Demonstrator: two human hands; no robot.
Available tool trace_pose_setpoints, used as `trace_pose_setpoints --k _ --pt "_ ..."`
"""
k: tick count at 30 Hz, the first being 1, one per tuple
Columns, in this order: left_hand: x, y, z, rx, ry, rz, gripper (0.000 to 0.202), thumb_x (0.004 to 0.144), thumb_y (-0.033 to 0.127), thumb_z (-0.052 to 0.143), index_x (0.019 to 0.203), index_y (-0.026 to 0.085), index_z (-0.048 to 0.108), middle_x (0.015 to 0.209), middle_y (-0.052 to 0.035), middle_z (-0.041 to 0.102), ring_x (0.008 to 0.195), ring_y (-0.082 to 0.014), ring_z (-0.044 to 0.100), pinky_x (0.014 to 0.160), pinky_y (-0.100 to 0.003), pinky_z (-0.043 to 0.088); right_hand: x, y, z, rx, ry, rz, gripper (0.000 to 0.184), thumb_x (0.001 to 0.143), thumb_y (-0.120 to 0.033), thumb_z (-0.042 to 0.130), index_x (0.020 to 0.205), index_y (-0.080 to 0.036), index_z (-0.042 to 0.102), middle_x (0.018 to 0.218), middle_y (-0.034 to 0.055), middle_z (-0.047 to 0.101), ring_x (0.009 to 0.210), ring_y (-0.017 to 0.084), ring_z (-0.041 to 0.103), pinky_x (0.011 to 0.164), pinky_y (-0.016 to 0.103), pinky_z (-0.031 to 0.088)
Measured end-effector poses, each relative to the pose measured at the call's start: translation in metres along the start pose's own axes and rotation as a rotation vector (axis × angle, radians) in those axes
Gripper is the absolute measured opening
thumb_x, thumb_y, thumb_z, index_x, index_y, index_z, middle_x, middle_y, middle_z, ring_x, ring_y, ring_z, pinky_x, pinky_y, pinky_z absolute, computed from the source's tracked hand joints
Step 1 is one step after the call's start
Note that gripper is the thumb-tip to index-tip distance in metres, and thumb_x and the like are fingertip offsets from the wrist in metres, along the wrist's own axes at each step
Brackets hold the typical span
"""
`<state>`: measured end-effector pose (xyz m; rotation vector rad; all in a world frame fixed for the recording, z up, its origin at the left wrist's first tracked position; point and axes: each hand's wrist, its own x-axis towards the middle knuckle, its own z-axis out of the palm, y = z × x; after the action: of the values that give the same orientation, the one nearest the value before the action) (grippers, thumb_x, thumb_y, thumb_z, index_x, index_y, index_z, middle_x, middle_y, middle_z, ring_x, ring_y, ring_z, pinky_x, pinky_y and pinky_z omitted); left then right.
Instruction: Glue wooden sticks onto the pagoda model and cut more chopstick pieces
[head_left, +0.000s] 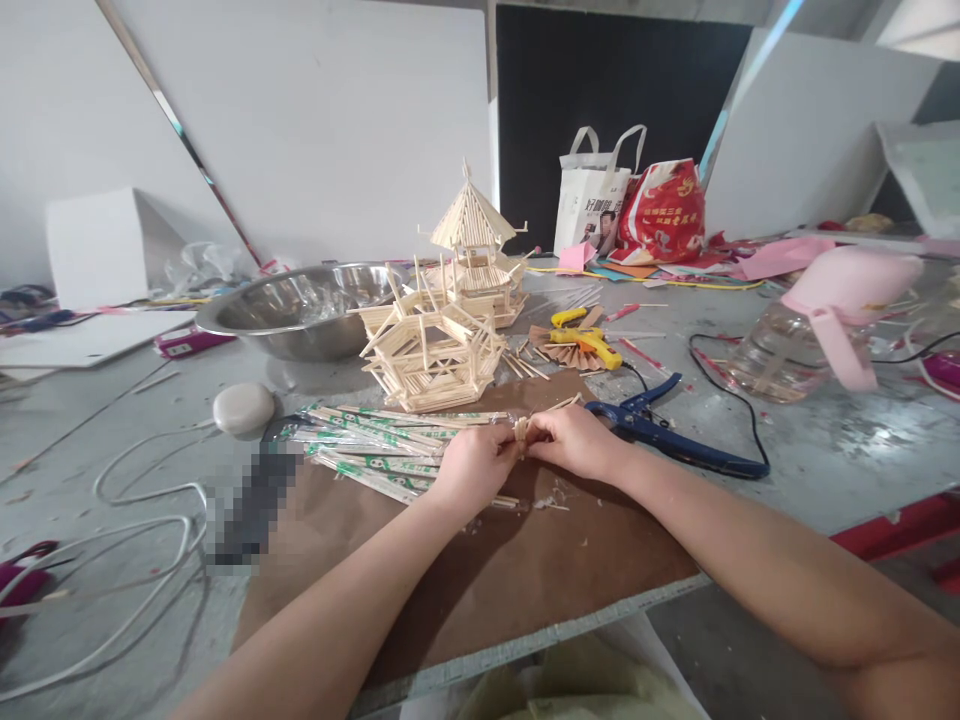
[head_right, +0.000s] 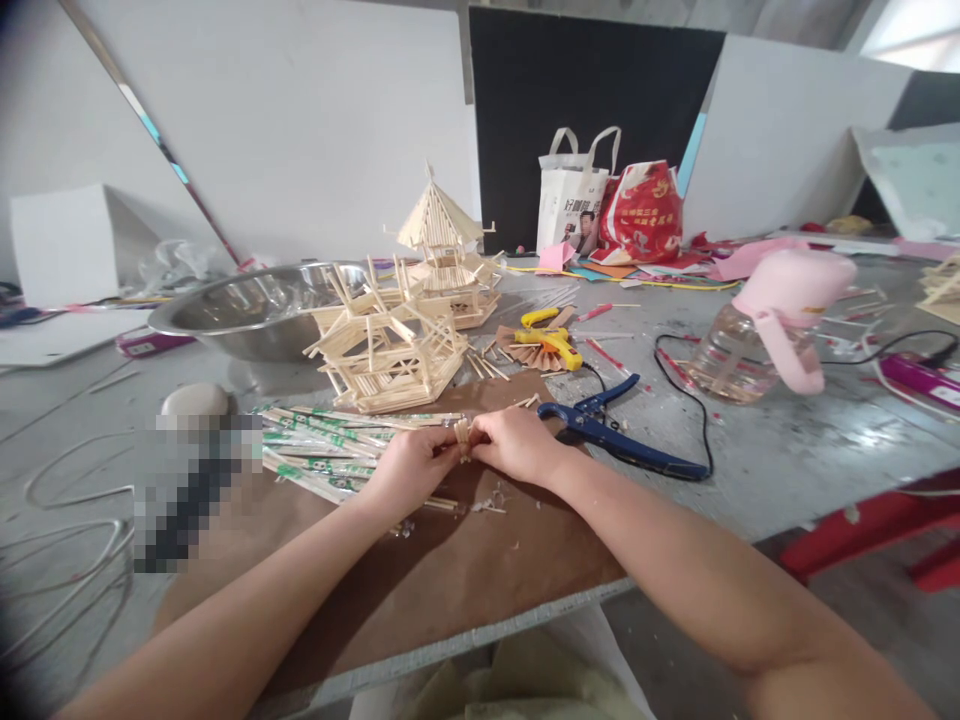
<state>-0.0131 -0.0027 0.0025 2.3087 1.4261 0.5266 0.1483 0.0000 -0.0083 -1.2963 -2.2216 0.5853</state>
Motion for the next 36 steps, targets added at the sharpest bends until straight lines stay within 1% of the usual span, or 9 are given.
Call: trace_pose_setpoints --k 6,10,12,15,19,22,26,32,36 --pt "0.0 0.0 0.001 0.009 0.003 0.008 0.021 0.069 0.024 0.043 0.055 0.018 0.057 0.048 0.0023 0.047 0.049 -0.0094 0.04 0.046 -0.019 0.023 0.0 -0.002 0.0 -0.035 0.002 0.006 0.007 0.067 -0.02 0.056 0.071 -0.019 0.062 0.067 0.0021 0.063 0.063 0.015 0.057 0.057 0.023 0.037" --pt "0.0 -0.002 0.0 -0.053 0.002 0.028 0.021 0.069 0.024 0.042 0.057 0.017 0.058 0.049 0.0028 0.047 0.049 -0.0085 0.04 0.046 -0.018 0.024 0.001 -0.001 -0.003 0.001 -0.029 0.016 0.008 0.067 -0.024 0.056 0.07 -0.019 0.062 0.066 0.0019 0.063 0.062 0.014 0.056 0.056 0.023 0.037" --pt "0.001 -0.003 -0.003 -0.126 -0.01 0.041 0.022 0.07 0.025 0.043 0.056 0.015 0.057 0.049 0.003 0.046 0.049 -0.0078 0.039 0.045 -0.018 0.024 0.001 -0.001 -0.007 0.091 -0.041 0.041 0.011 0.067 -0.027 0.057 0.072 -0.019 0.062 0.066 0.0014 0.063 0.062 0.014 0.056 0.056 0.022 0.038" --pt "0.001 -0.003 -0.01 -0.25 -0.049 0.031 0.025 0.07 0.028 0.045 0.052 0.014 0.054 0.044 0.0042 0.041 0.044 -0.0063 0.036 0.042 -0.017 0.023 0.001 -0.002 -0.011 0.318 -0.026 0.103 0.02 0.065 -0.033 0.058 0.078 -0.017 0.06 0.069 0.0006 0.061 0.059 0.011 0.053 0.054 0.021 0.038" --pt "0.0 -0.002 -0.015 -0.399 -0.19 -0.009 0.031 0.07 0.038 0.047 0.05 0.014 0.052 0.039 0.0052 0.039 0.038 -0.0051 0.032 0.039 -0.017 0.023 0.002 -0.009 -0.012 0.6 -0.045 0.168 0.031 0.064 -0.036 0.059 0.087 -0.016 0.056 0.063 -0.0028 0.053 0.046 0.005 0.041 0.042 0.018 0.032" --pt "-0.002 -0.002 -0.014 -0.472 -0.268 -0.026 0.032 0.069 0.04 0.048 0.052 0.014 0.053 0.039 0.0049 0.04 0.037 -0.0049 0.032 0.038 -0.017 0.022 0.002 -0.014 -0.009 0.743 -0.062 0.189 0.031 0.06 -0.037 0.063 0.081 -0.014 0.055 0.059 -0.0048 0.049 0.042 0.003 0.035 0.037 0.017 0.027" --pt "-0.003 -0.001 -0.012 -0.503 -0.314 -0.025 0.03 0.069 0.039 0.048 0.061 0.012 0.058 0.041 0.0054 0.038 0.038 -0.0045 0.031 0.038 -0.017 0.023 0.002 -0.017 -0.005 0.813 -0.05 0.204 0.029 0.057 -0.038 0.065 0.068 -0.013 0.053 0.053 -0.0059 0.046 0.04 0.002 0.035 0.036 0.016 0.025" --pt "-0.001 -0.001 -0.011 -0.563 -0.303 -0.082 0.029 0.067 0.039 0.052 0.065 0.012 0.061 0.049 0.0023 0.05 0.044 -0.0065 0.042 0.043 -0.017 0.033 0.001 -0.021 -0.008 0.804 -0.013 0.189 0.026 0.06 -0.036 0.064 0.063 -0.013 0.052 0.046 -0.0071 0.044 0.036 0.002 0.034 0.035 0.017 0.025" --pt "-0.002 0.002 -0.009 -0.692 -0.291 -0.099 0.028 0.066 0.038 0.055 0.062 0.012 0.061 0.055 0.0003 0.055 0.05 -0.0072 0.048 0.05 -0.018 0.039 0.001 -0.02 -0.009 0.837 0.033 0.189 0.024 0.062 -0.035 0.062 0.066 -0.013 0.052 0.049 -0.0052 0.05 0.034 0.003 0.035 0.034 0.018 0.025"
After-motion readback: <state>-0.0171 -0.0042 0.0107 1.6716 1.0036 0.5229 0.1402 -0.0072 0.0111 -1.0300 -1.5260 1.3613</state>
